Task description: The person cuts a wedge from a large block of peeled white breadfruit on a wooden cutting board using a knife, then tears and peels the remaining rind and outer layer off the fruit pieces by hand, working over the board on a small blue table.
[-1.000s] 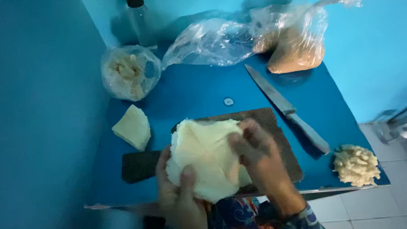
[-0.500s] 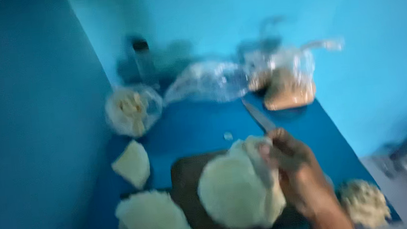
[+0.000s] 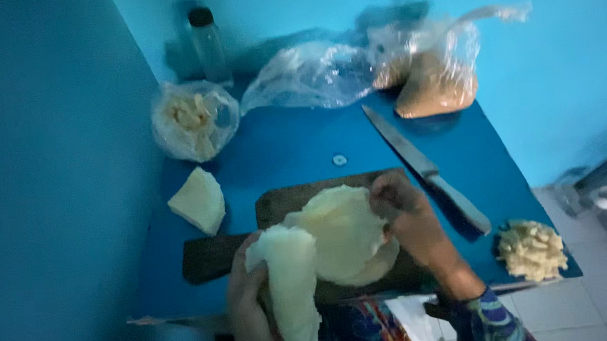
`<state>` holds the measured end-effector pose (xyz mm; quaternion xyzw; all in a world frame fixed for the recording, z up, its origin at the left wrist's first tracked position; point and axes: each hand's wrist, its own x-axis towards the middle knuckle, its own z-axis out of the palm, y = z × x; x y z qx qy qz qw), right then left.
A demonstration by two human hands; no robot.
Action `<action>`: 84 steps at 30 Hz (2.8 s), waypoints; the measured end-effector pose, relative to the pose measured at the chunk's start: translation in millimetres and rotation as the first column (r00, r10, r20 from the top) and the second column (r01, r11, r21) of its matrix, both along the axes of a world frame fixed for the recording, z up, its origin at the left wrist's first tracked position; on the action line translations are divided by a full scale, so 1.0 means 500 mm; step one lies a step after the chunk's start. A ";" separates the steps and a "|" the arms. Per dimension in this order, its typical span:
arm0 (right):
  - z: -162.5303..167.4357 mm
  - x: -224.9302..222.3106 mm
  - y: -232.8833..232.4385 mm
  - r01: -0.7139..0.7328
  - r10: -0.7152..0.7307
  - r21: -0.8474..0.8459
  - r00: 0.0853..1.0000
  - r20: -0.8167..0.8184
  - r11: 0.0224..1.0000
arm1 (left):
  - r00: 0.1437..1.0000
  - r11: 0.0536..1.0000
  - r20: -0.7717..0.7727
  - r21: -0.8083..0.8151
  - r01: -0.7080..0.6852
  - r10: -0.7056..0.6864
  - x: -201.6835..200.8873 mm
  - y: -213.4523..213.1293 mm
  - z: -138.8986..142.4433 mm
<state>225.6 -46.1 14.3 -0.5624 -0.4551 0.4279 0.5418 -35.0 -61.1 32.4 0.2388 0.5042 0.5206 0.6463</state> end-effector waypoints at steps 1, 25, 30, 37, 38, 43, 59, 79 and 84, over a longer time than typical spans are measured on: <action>-0.002 0.000 -0.001 -0.002 -0.001 0.043 0.998 0.069 0.999 | 0.997 0.999 -0.057 -0.027 0.044 -0.046 0.000 -0.002 0.007; 0.078 -0.019 0.052 -0.147 0.065 0.131 0.870 0.489 0.980 | 0.573 0.649 -0.563 0.082 0.756 -0.596 0.045 -0.048 0.049; 0.076 -0.017 0.058 -0.137 0.060 0.129 0.878 0.474 0.982 | 0.523 0.631 -0.583 0.023 0.775 -0.622 0.043 -0.052 0.051; 0.105 -0.023 -0.022 -0.227 -0.108 0.299 0.603 0.790 0.927 | 0.636 0.718 -0.408 -0.077 0.691 -0.655 0.032 -0.043 0.024; 0.101 -0.030 -0.041 -0.223 -0.089 0.288 0.627 0.774 0.931 | 0.693 0.748 -0.373 -0.005 0.664 -0.618 0.022 -0.041 0.016; 0.102 -0.042 -0.091 -0.351 0.112 0.139 0.606 0.788 0.926 | 0.947 0.961 0.243 0.229 0.157 -0.212 -0.024 -0.005 -0.024; 0.106 -0.038 -0.110 -0.454 0.264 0.021 0.554 0.790 0.891 | 0.945 0.978 0.290 0.091 -0.186 0.153 -0.022 0.013 0.006; 0.138 -0.175 -0.102 -0.236 0.144 0.096 0.817 0.558 0.967 | 0.961 0.898 0.140 0.407 0.164 -0.239 0.057 -0.029 -0.006; 0.132 -0.161 -0.097 -0.246 0.192 0.053 0.860 0.474 0.968 | 0.982 0.851 0.003 0.500 0.163 -0.190 0.058 -0.035 -0.017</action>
